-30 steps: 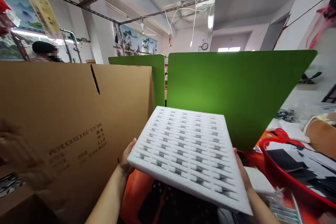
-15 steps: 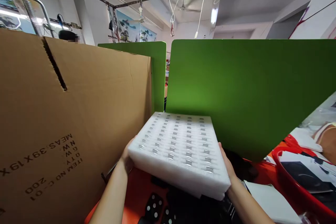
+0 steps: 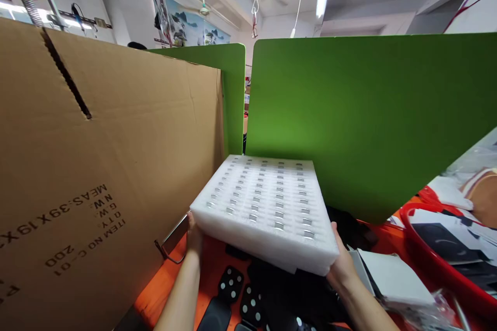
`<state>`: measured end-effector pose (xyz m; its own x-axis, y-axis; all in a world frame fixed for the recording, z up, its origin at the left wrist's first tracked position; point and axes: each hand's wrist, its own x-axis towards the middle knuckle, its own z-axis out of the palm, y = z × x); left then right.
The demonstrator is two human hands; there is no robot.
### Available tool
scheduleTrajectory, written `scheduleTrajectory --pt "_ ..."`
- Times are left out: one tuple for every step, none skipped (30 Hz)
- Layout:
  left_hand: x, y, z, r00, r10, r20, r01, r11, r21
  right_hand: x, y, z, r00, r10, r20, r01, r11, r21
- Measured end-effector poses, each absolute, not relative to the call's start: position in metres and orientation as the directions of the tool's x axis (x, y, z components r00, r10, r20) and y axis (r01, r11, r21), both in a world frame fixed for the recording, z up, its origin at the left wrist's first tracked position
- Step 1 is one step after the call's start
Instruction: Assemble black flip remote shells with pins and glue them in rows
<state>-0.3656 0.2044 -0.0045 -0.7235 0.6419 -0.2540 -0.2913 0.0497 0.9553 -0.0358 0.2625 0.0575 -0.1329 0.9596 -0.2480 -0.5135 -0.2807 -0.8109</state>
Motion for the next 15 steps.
scheduleTrajectory --pt "-0.365 0.205 -0.003 -0.742 0.611 -0.276 -0.303 0.061 0.951 -0.036 0.263 0.052 -0.132 0.959 -0.25 -0.506 -0.282 -0.815" --pt "-0.365 0.207 -0.002 -0.756 0.585 -0.295 -0.317 0.066 0.946 -0.037 0.265 0.048 -0.12 0.959 -0.256 -0.494 -0.281 -0.823" --pt "-0.365 0.208 0.0 -0.766 0.564 -0.308 -0.328 0.069 0.942 -0.038 0.266 0.044 -0.101 0.96 -0.261 -0.481 -0.277 -0.832" --pt "-0.366 0.209 0.002 -0.773 0.551 -0.314 -0.335 0.066 0.94 -0.039 0.268 0.041 -0.081 0.961 -0.264 -0.471 -0.27 -0.84" --pt "-0.366 0.21 0.002 -0.779 0.54 -0.318 -0.339 0.062 0.939 -0.04 0.269 0.039 -0.061 0.963 -0.264 -0.466 -0.261 -0.845" --pt "-0.366 0.211 0.003 -0.787 0.528 -0.32 -0.341 0.06 0.938 -0.042 0.27 0.039 -0.047 0.964 -0.26 -0.468 -0.252 -0.847" --pt "-0.366 0.212 0.002 -0.794 0.515 -0.323 -0.343 0.059 0.938 -0.045 0.271 0.039 -0.04 0.966 -0.256 -0.473 -0.244 -0.847" --pt "-0.366 0.213 0.001 -0.801 0.502 -0.325 -0.343 0.06 0.937 -0.048 0.27 0.04 -0.039 0.967 -0.254 -0.481 -0.241 -0.843" --pt "-0.366 0.214 0.0 -0.807 0.492 -0.327 -0.342 0.062 0.938 -0.051 0.269 0.041 -0.041 0.967 -0.253 -0.488 -0.24 -0.839" --pt "-0.366 0.215 -0.001 -0.812 0.485 -0.325 -0.339 0.062 0.939 -0.055 0.268 0.043 -0.041 0.966 -0.256 -0.494 -0.242 -0.835" --pt "-0.366 0.215 -0.002 -0.816 0.482 -0.319 -0.333 0.058 0.941 -0.059 0.267 0.044 -0.035 0.965 -0.261 -0.5 -0.243 -0.831" --pt "-0.366 0.215 -0.003 -0.82 0.483 -0.308 -0.324 0.052 0.945 -0.064 0.265 0.045 -0.022 0.963 -0.269 -0.506 -0.243 -0.828" --pt "-0.365 0.215 -0.003 -0.82 0.489 -0.296 -0.314 0.046 0.948 -0.069 0.263 0.046 -0.006 0.961 -0.275 -0.51 -0.24 -0.826" --pt "-0.365 0.214 -0.003 -0.818 0.499 -0.286 -0.305 0.044 0.951 -0.073 0.262 0.046 0.012 0.96 -0.278 -0.512 -0.233 -0.827" --pt "-0.365 0.213 -0.004 -0.811 0.514 -0.278 -0.297 0.047 0.954 -0.078 0.261 0.047 0.025 0.961 -0.275 -0.514 -0.224 -0.828"
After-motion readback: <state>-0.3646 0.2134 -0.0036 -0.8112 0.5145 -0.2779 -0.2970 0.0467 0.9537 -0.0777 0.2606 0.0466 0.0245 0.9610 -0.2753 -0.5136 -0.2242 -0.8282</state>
